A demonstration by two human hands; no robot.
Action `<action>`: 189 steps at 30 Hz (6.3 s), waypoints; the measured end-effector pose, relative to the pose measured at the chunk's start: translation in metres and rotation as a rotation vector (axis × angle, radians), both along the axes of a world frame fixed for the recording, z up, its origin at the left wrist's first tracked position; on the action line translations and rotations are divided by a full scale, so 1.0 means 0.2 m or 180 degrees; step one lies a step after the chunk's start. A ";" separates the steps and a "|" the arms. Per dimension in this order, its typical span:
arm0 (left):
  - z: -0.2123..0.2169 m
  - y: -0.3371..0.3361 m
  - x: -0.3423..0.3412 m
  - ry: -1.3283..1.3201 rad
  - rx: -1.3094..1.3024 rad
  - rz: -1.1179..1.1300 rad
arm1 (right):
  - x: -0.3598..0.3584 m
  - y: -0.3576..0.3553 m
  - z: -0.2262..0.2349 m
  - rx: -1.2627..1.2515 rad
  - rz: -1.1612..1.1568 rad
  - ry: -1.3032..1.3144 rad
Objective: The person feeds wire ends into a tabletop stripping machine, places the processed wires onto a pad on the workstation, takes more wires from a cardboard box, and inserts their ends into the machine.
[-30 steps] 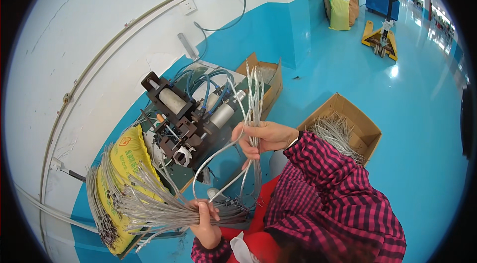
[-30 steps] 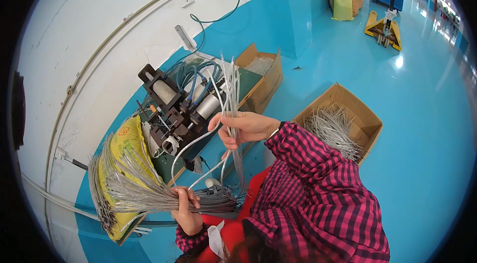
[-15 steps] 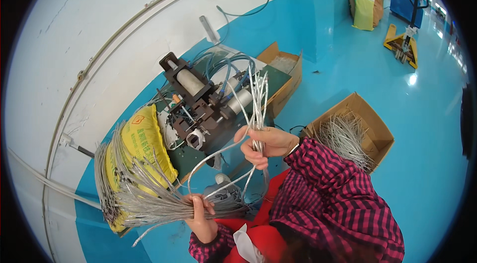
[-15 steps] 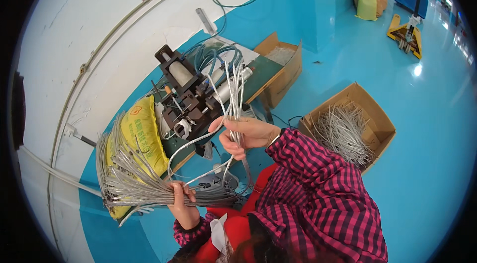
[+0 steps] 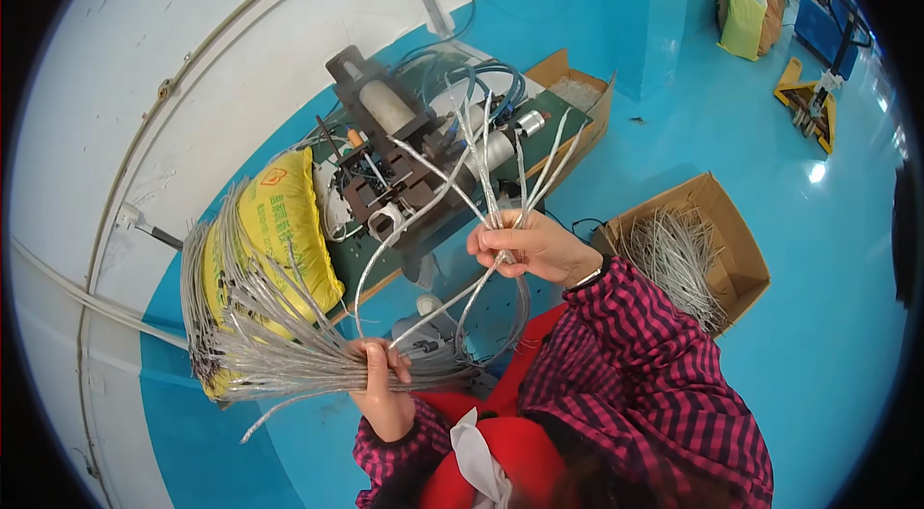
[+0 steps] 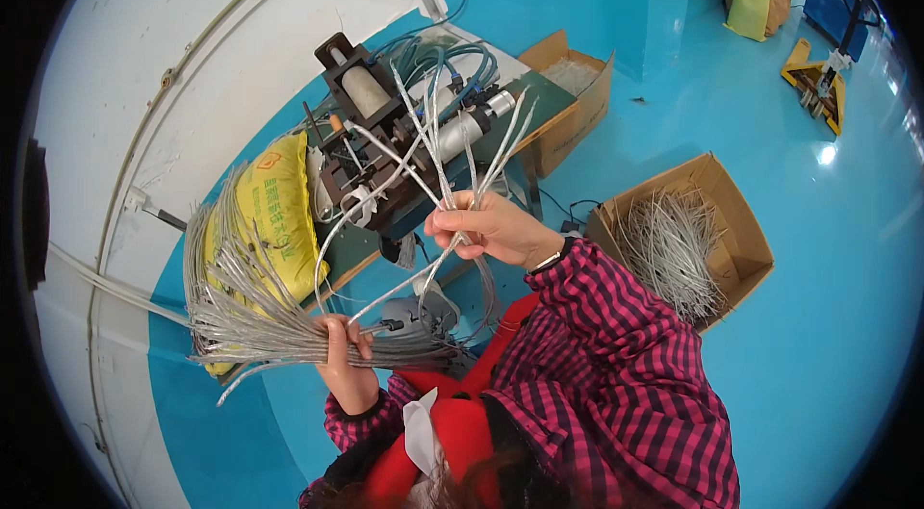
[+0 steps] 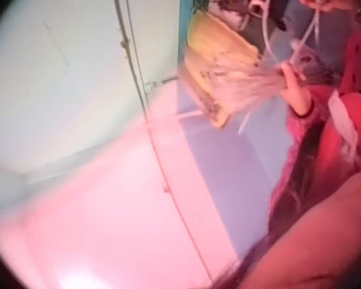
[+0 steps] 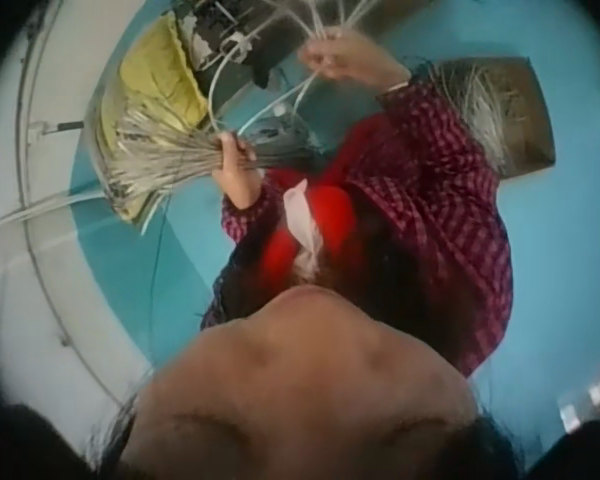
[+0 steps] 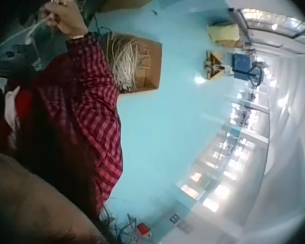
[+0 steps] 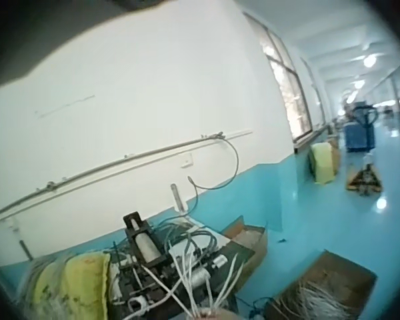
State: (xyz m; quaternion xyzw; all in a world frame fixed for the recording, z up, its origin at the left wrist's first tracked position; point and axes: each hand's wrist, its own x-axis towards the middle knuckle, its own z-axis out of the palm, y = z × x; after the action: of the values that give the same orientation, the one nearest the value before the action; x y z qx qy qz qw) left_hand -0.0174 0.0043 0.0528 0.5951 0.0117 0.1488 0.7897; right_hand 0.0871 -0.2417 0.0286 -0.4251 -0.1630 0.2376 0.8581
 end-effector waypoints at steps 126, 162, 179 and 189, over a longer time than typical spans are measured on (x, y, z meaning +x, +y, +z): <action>-0.09 -0.09 0.12 0.0601 -0.0319 -0.0680 | -0.22 0.20 -0.06 -0.4299 -0.2959 -0.3543; -0.61 -0.10 0.28 0.0731 0.0393 -0.0407 | -0.35 -1.73 -1.51 -0.5199 -0.4254 0.0590; -0.62 -0.15 0.30 0.0325 0.0421 -0.0620 | -0.34 -0.28 -0.85 -0.2168 0.0168 -0.0566; -0.59 -0.16 0.26 0.0229 0.0668 -0.0563 | -0.27 0.04 -0.75 -0.0332 0.0045 0.0169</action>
State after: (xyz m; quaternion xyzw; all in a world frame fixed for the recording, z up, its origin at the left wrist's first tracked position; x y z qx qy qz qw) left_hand 0.0341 -0.0287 -0.0651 0.6781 -0.0281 0.0576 0.7322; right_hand 0.0322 -0.2334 -0.1217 -0.4617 -0.1307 0.2630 0.8370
